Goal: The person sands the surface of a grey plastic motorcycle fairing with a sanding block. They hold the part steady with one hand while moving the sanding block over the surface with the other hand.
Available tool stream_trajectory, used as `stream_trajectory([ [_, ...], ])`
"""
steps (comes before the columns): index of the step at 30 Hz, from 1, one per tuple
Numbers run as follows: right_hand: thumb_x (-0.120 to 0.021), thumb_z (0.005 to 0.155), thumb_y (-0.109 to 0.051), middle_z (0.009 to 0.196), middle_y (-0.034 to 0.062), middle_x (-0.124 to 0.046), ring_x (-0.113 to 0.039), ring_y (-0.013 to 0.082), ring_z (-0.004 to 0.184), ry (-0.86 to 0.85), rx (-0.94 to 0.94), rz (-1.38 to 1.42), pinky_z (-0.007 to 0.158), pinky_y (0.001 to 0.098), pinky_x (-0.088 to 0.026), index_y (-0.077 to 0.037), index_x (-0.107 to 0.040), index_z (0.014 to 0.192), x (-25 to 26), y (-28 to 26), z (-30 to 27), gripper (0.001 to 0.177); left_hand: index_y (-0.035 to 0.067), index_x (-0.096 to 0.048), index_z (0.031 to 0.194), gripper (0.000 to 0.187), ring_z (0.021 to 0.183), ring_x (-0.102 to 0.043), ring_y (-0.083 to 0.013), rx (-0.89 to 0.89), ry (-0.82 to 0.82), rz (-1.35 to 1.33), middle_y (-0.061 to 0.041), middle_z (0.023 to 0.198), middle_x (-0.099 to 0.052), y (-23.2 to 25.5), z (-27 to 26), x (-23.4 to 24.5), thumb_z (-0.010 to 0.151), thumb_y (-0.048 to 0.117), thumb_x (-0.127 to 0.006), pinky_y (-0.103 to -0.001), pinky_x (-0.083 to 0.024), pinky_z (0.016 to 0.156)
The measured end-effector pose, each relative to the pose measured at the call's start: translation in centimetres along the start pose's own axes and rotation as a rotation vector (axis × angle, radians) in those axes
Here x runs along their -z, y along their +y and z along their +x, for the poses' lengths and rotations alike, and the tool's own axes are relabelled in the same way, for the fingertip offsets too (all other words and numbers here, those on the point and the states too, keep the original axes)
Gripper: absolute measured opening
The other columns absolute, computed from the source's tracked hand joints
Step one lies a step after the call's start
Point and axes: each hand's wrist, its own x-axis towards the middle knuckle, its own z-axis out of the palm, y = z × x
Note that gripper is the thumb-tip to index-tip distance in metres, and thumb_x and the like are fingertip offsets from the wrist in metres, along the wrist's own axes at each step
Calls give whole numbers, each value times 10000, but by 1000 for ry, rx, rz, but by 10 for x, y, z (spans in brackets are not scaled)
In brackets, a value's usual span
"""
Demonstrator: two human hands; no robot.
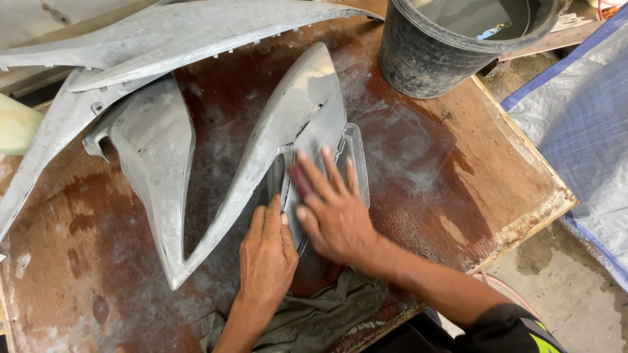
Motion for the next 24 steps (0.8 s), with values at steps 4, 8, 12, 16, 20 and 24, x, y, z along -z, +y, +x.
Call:
stream_trajectory([
  [4,-446,1023,-315,1677,147,-255,-92,388,1571,3,99,174,1256,662,-28,-25,-497,1482,2,-13,-26,545,-74,-548,1344,408,594,-641,-285,33,-37,-36,-183,963,-610,2,0,3,953,40,-534,-411,-553,529],
  [8,-283,1084,-346,1671,164,-209,-94,412,1567,54,69,231,1270,651,-27,-61,-524,1227,10,5,8,400,-64,-563,1324,371,598,-626,-306,26,-22,-12,-184,954,-604,2,-1,2,976,58,-519,-436,-541,537],
  [12,-610,990,-157,1400,180,-579,-394,389,1458,286,77,503,1227,698,-271,-11,-750,882,39,19,35,230,-51,-572,1308,344,648,-634,-352,34,-2,-29,-197,984,-607,5,0,4,992,78,-525,-472,-532,576],
  [16,-730,920,-14,1332,201,-643,-672,268,1127,380,17,552,1129,451,-455,66,-705,847,45,19,31,111,-76,-566,1312,347,638,-625,-334,30,-13,-46,-208,969,-607,10,1,9,994,57,-529,-455,-523,551],
  [20,-757,912,-39,1306,237,-630,-668,316,1110,420,-53,531,919,387,-568,69,-698,899,42,20,23,123,-78,-566,1313,344,637,-629,-324,38,-2,-65,-206,982,-621,14,3,11,995,45,-523,-443,-520,558],
  [24,-567,1010,-271,1655,176,-278,-243,448,1539,156,-53,141,1228,741,-135,-82,-651,919,23,7,4,225,-74,-581,1297,331,632,-627,-303,54,9,-89,-194,957,-626,14,4,12,989,37,-530,-424,-519,555],
])
